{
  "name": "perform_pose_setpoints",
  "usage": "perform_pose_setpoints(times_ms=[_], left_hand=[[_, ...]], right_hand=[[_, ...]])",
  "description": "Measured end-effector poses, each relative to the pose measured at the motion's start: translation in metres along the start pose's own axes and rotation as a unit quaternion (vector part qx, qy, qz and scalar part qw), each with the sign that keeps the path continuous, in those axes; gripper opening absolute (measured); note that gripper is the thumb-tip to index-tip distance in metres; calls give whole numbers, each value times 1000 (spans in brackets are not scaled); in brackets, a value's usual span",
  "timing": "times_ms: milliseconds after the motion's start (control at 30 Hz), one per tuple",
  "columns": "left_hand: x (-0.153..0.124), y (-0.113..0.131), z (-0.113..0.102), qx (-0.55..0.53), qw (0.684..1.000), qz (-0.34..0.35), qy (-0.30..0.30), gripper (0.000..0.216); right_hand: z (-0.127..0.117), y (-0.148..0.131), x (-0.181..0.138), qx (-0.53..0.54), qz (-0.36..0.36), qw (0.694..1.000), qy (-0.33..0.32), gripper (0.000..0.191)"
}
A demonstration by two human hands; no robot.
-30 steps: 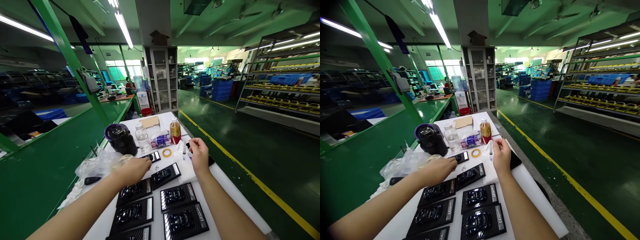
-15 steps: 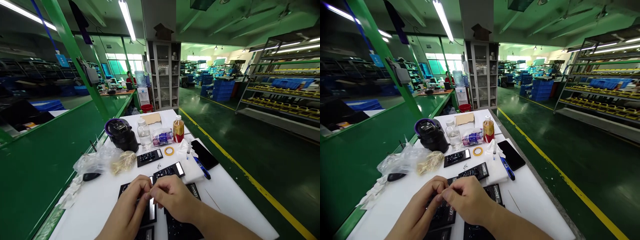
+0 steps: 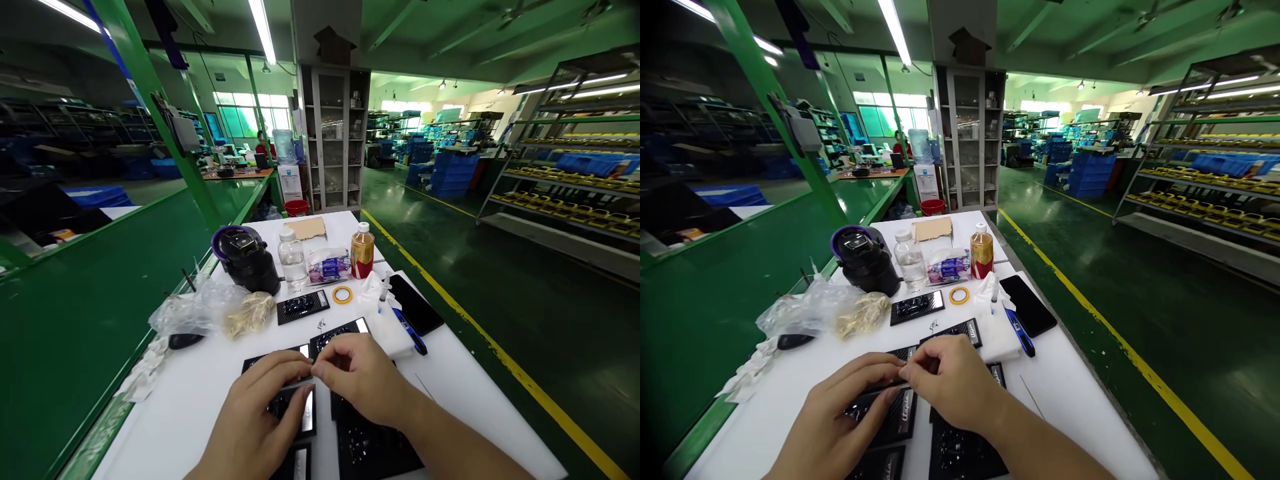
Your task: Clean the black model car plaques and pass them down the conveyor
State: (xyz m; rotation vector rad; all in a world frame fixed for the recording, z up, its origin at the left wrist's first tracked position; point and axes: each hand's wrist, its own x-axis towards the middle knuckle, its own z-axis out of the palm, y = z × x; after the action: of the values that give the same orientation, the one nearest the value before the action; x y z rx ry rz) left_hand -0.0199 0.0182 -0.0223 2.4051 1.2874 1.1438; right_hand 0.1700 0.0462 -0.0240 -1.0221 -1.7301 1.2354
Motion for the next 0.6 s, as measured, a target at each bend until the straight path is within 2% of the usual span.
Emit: perform_pose_setpoints(times_ms=[167, 333, 600], left_hand=[[2, 1, 2, -27, 998, -55, 22, 12], [2, -3, 4, -34, 993, -91, 74, 10], [1, -4, 4, -38, 995, -59, 70, 10]], right_hand=[[1, 3, 1, 39, 7, 999, -7, 14], [7, 6, -1, 112, 9, 994, -10, 14], [6, 2, -1, 83, -7, 996, 13, 7]])
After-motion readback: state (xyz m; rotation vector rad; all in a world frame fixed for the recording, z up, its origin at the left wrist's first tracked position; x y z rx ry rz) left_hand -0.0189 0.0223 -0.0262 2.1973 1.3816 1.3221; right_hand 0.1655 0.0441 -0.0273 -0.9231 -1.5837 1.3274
